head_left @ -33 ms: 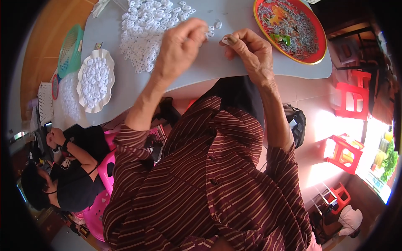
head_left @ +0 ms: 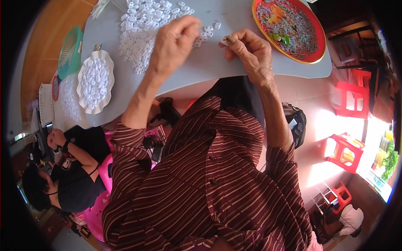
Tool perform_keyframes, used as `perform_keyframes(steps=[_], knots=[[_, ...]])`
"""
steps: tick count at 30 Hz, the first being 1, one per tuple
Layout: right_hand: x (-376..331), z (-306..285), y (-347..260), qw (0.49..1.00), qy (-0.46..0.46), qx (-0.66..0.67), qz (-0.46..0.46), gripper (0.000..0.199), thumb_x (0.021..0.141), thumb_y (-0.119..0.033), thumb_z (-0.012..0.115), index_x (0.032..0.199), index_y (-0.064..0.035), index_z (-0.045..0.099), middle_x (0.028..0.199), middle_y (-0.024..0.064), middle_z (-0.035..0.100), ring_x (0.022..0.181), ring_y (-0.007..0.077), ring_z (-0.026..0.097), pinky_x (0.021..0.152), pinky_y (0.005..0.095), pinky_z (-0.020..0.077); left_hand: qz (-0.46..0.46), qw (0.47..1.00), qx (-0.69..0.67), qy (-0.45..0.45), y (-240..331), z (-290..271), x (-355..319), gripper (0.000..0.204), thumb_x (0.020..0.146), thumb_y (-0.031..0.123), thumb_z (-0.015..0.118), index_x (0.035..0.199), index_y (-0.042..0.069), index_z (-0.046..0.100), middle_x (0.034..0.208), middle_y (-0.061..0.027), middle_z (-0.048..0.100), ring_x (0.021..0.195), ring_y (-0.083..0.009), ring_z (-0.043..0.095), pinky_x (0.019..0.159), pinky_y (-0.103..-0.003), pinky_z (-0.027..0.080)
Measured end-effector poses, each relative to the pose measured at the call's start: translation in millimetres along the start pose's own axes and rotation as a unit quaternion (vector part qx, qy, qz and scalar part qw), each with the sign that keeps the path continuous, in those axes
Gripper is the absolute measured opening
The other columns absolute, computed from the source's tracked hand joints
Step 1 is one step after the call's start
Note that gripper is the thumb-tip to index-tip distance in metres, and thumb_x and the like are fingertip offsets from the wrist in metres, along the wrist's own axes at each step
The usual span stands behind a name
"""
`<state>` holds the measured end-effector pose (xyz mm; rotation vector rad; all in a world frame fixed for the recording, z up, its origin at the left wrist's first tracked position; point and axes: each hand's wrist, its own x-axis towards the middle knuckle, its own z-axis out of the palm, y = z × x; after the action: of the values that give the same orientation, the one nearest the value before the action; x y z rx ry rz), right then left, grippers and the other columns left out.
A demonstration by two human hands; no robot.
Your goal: Manually assembling small white plastic components at a table.
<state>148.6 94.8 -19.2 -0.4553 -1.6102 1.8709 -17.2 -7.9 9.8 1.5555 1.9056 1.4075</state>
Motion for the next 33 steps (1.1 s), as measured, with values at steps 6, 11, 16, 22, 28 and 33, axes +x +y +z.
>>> perform_keyframes(steps=[6, 11, 16, 22, 28, 33], knots=[[1, -3, 4, 0.999, -0.016, 0.035, 0.002, 0.012, 0.088, -0.012, 0.06, 0.088, 0.0005, 0.059, 0.079, 0.005, 0.062, 0.065, 0.0084, 0.055, 0.065, 0.0221, 0.0461, 0.03, 0.985, 0.168, -0.033, -25, -15, 50, 0.015, 0.087, 0.012, 0.052, 0.095, 0.002, 0.06, 0.079, -0.0109, 0.063, 0.072, -0.0199, 0.062, 0.065, -0.03, 0.047], [2, 0, 4, 1.0, -0.004, 0.025, -0.001, 0.011, 0.084, -0.005, 0.06, 0.091, 0.0023, 0.061, 0.077, 0.0021, 0.06, 0.068, 0.0069, 0.055, 0.066, 0.021, 0.0464, 0.162, 0.958, 0.235, -0.036, -44, -11, 76, 0.015, 0.085, 0.013, 0.054, 0.094, 0.002, 0.06, 0.082, -0.0134, 0.061, 0.077, -0.0253, 0.061, 0.067, -0.031, 0.047], [-1, 0, 2, 0.999, 0.031, -0.005, 0.025, 0.011, 0.081, -0.003, 0.061, 0.091, 0.0024, 0.063, 0.074, -0.002, 0.058, 0.068, 0.0035, 0.052, 0.064, 0.0181, 0.043, 0.11, 0.957, 0.268, -0.036, -57, -43, 97, 0.012, 0.081, 0.011, 0.052, 0.079, 0.0, 0.053, 0.071, -0.0191, 0.053, 0.068, -0.0328, 0.053, 0.063, -0.039, 0.042], [1, 0, 1, 1.0, 0.005, -0.008, 0.025, 0.013, 0.083, -0.003, 0.059, 0.093, 0.0029, 0.062, 0.076, -0.0017, 0.058, 0.07, 0.0038, 0.051, 0.065, 0.0183, 0.043, 0.126, 0.933, 0.317, -0.112, -70, -54, 87, 0.014, 0.083, 0.01, 0.055, 0.094, 0.003, 0.059, 0.079, -0.0112, 0.058, 0.078, -0.0279, 0.054, 0.074, -0.036, 0.044], [2, -1, 3, 1.0, -0.012, -0.011, 0.024, 0.015, 0.084, -0.007, 0.063, 0.095, 0.0034, 0.061, 0.081, 0.0007, 0.059, 0.069, 0.0061, 0.052, 0.065, 0.0202, 0.0446, 0.189, 0.901, 0.37, -0.123, -71, -42, 81, 0.021, 0.077, 0.009, 0.058, 0.098, 0.006, 0.059, 0.084, -0.0099, 0.054, 0.087, -0.0283, 0.049, 0.079, -0.037, 0.042], [2, 0, 2, 1.0, -0.006, -0.018, 0.016, 0.014, 0.084, -0.006, 0.061, 0.095, 0.0034, 0.061, 0.078, 0.0003, 0.059, 0.069, 0.0057, 0.052, 0.065, 0.0199, 0.0445, 0.175, 0.899, 0.378, -0.131, -60, -34, 82, 0.015, 0.076, 0.008, 0.058, 0.09, 0.004, 0.057, 0.082, -0.0097, 0.052, 0.087, -0.028, 0.049, 0.08, -0.038, 0.042]])
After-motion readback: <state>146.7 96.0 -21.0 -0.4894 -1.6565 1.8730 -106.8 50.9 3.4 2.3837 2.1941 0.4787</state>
